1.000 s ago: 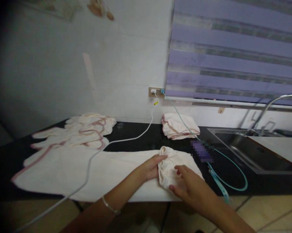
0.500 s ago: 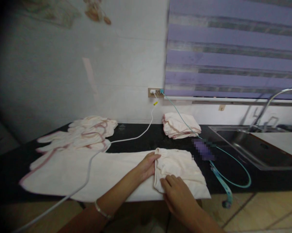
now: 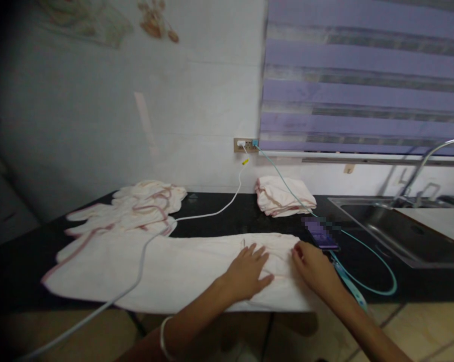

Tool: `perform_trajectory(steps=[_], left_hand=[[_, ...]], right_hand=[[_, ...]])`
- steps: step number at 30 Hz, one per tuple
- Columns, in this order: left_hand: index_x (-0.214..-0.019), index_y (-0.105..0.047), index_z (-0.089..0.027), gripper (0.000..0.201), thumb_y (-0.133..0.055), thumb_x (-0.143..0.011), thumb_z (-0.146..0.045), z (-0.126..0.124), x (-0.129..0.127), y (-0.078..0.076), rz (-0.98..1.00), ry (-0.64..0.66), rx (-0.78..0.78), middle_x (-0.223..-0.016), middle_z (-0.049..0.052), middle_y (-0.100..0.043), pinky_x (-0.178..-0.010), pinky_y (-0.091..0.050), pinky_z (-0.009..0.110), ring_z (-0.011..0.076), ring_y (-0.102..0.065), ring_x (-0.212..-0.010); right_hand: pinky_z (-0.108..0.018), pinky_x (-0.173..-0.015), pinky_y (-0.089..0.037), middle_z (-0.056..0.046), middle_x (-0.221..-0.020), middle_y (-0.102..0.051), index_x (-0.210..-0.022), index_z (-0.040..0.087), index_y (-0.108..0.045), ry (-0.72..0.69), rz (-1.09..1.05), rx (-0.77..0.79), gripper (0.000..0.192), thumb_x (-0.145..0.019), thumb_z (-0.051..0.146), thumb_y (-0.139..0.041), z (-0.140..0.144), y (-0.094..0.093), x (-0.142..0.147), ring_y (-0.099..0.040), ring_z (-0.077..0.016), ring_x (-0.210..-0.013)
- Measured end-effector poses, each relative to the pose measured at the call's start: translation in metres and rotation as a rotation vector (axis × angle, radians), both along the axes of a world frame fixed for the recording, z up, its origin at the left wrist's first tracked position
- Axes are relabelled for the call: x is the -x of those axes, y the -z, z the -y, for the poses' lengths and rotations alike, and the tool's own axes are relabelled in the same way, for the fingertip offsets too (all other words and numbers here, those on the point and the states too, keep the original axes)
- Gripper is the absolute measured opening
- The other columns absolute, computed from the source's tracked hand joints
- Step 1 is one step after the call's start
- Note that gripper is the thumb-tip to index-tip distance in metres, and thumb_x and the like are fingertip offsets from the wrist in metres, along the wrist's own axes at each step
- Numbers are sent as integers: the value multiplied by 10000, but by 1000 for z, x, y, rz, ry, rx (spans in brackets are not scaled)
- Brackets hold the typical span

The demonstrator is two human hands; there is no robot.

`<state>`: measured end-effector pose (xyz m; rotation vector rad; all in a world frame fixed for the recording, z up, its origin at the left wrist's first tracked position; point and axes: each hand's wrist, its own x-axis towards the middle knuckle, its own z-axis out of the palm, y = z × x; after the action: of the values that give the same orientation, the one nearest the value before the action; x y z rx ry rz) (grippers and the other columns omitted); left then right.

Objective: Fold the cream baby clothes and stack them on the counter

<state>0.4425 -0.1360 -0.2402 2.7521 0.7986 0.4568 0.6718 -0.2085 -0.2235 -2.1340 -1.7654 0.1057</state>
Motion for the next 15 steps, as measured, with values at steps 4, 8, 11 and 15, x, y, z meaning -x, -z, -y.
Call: perform_trajectory(steps=[4, 8, 11, 15], left_hand=[[-1503, -497, -115, 767, -453, -952, -646, -2, 5, 16, -15, -41, -28, -1626, 184, -375, -1246, -220, 579, 405, -218, -1544], [-1490, -517, -118, 832, -469, -916, -718, 0, 8, 21, 27, -65, -48, -1629, 202, -358, -1240, -215, 602, 414, -192, -1549], [-1474, -538, -143, 798, -494, -912, -707, 0, 8, 21, 46, -64, -34, -1626, 179, -378, -1246, -220, 589, 395, -215, -1548], [-1532, -454, -130, 751, -504, -953, -606, 1, 11, 15, 83, -98, -19, -1656, 155, -327, -1264, -248, 506, 330, -226, -1557]], right_hand=[[-325, -699, -439, -164, -955, -727, -905, 159, -670, 185, 92, 183, 384, -926, 523, -550, -12, 20, -56, -698, -276, -857], [-307, -656, -440, -178, -936, -746, -897, 137, -677, 174, 21, 234, 499, -847, 631, -633, -17, 34, -69, -703, -283, -826], [-296, -651, -441, -180, -938, -754, -870, 129, -681, 155, 10, 244, 447, -825, 574, -684, -23, 35, -64, -695, -268, -811], [-306, -701, -475, -185, -1006, -760, -893, 122, -710, 144, -18, 283, 357, -808, 469, -712, -27, 27, -51, -702, -279, -869]])
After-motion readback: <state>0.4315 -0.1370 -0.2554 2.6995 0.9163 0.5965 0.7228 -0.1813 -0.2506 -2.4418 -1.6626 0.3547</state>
